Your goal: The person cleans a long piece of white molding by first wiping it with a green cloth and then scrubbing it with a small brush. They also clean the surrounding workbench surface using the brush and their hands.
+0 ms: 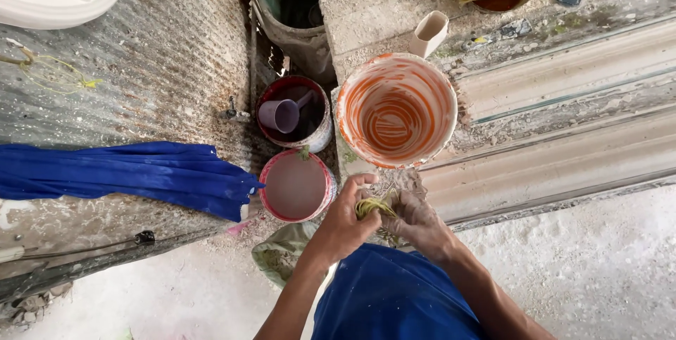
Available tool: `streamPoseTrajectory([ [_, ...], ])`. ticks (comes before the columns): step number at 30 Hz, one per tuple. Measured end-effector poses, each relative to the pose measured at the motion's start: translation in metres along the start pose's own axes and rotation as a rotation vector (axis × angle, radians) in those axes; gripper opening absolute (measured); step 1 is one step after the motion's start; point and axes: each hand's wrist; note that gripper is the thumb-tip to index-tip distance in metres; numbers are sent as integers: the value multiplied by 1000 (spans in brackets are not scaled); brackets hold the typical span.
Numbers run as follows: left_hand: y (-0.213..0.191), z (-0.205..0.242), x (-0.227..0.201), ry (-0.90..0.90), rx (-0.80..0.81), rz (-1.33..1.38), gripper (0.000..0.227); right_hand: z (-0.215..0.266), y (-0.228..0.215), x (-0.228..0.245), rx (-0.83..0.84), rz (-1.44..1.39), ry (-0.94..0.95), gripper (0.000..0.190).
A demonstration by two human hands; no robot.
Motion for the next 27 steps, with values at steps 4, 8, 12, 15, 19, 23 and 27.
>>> streamPoseTrajectory([
  [4,-6,-3,14,210,102,62,66,8,0,19,23,4,-12,34],
  [8,-11,2,16,-99,100,528,70,5,2,21,231,-342,-38,29],
  [12,-13,-7,40,-45,38,762,61,-4,2,3,2,-635,184,29],
  [15,-12,-6,32,44,-223,425,57,-8,-5,5,-331,-254,54,36],
  [19,-19,0,8,-51,-285,324,62,-2,-14,18,-327,206,-104,46],
  [23,-15,3,18,-157,-124,529,58,0,11,42,-152,340,-257,38],
  [27,-13,6,28,-46,-64,559,58,0,26,48,-263,495,-523,30],
])
Point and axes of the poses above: each hand's wrist, its own z-axis away from the middle knuckle, its own y-axis out of the palm, x = y × z, and after that the axes turned 10 degrees about -x, right-handed
